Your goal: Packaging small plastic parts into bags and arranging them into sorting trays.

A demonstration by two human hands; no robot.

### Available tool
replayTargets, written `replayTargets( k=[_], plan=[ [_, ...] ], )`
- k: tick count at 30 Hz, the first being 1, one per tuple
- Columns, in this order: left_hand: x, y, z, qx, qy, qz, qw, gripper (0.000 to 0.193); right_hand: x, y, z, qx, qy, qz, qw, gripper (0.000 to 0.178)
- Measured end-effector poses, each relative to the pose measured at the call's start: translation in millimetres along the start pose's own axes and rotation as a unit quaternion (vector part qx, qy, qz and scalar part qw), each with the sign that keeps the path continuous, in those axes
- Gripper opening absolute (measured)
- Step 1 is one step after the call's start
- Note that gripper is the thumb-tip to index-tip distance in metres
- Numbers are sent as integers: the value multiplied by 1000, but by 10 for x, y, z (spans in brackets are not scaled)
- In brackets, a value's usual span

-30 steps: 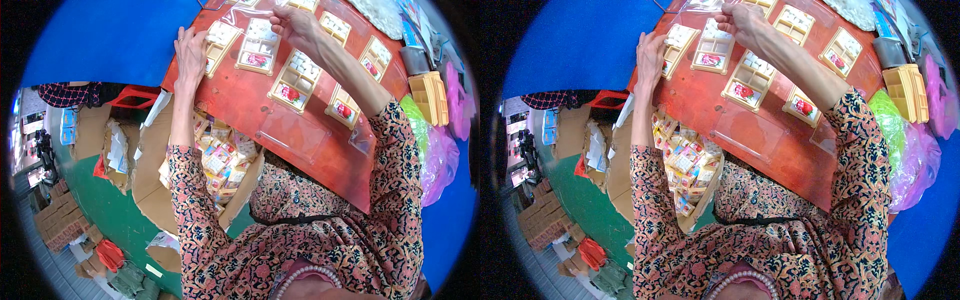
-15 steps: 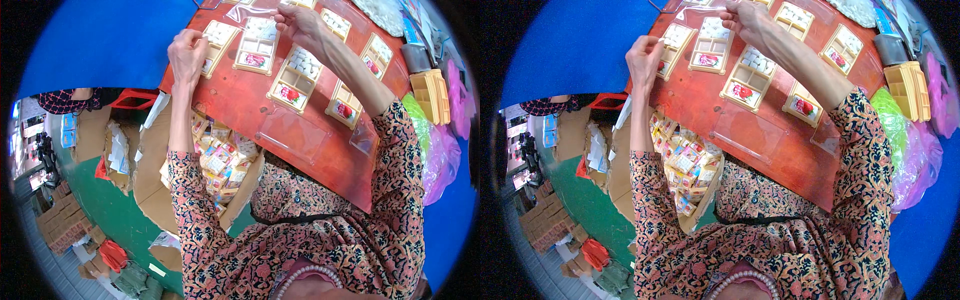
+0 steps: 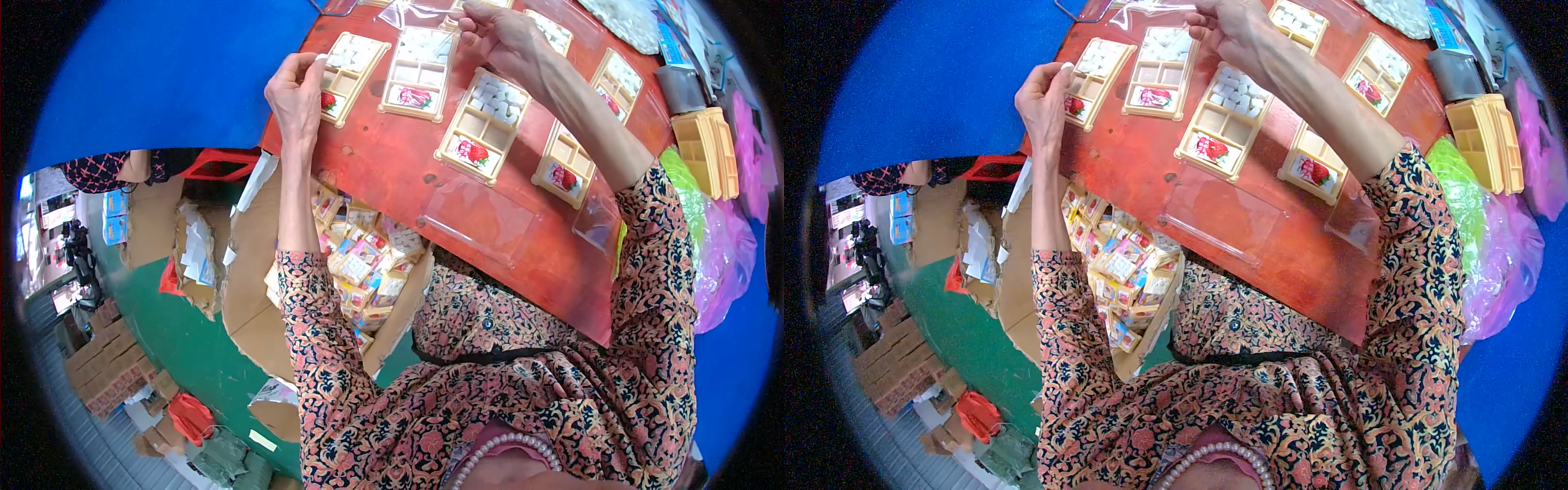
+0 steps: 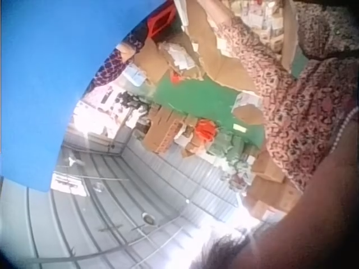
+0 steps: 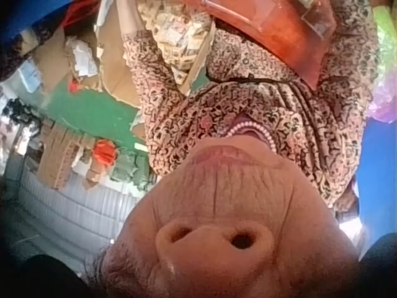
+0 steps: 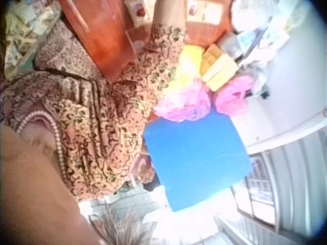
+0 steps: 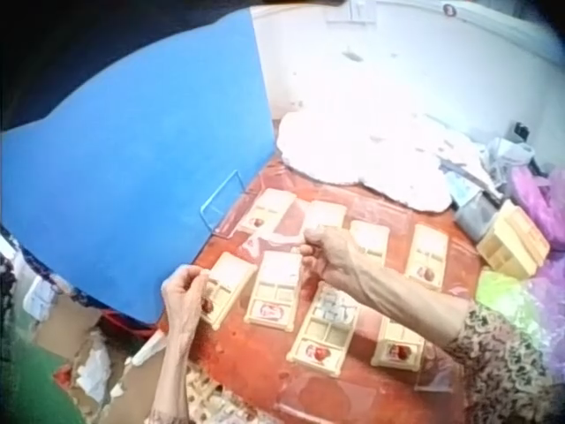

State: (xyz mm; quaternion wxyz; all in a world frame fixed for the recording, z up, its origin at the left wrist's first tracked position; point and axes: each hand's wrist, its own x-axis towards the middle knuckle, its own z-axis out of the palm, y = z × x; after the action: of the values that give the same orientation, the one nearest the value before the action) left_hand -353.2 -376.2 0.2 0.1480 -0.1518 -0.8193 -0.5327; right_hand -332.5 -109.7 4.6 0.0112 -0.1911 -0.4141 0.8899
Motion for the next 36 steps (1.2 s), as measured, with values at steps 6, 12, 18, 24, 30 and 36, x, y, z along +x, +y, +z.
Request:
replayTargets(
  k=[6,12,18,24,30,36],
  plan=[
    [-10,54,22,121,-82,20,989,12,-49,12,-3,6,4,7,1000,7],
    [-20,97,50,127,-25,98,987,13,-40,-21,-31,13,0,12,1000,8],
    [11,71,-1,188,-107,104,971,13,-55,-26,7,16,-15,15,1000,8],
    [70,9,-15,62,-16,36,997,13,-98,-115,42,14,-12,46,999,10],
    [132,33,-13,-2,-74,-42,996,13,20,-140,-39,27,-8,51,998,11],
    [19,162,-89,-179,18,-144,973,8,-177,-30,217,8,-17,42,999,12]
  ],
)
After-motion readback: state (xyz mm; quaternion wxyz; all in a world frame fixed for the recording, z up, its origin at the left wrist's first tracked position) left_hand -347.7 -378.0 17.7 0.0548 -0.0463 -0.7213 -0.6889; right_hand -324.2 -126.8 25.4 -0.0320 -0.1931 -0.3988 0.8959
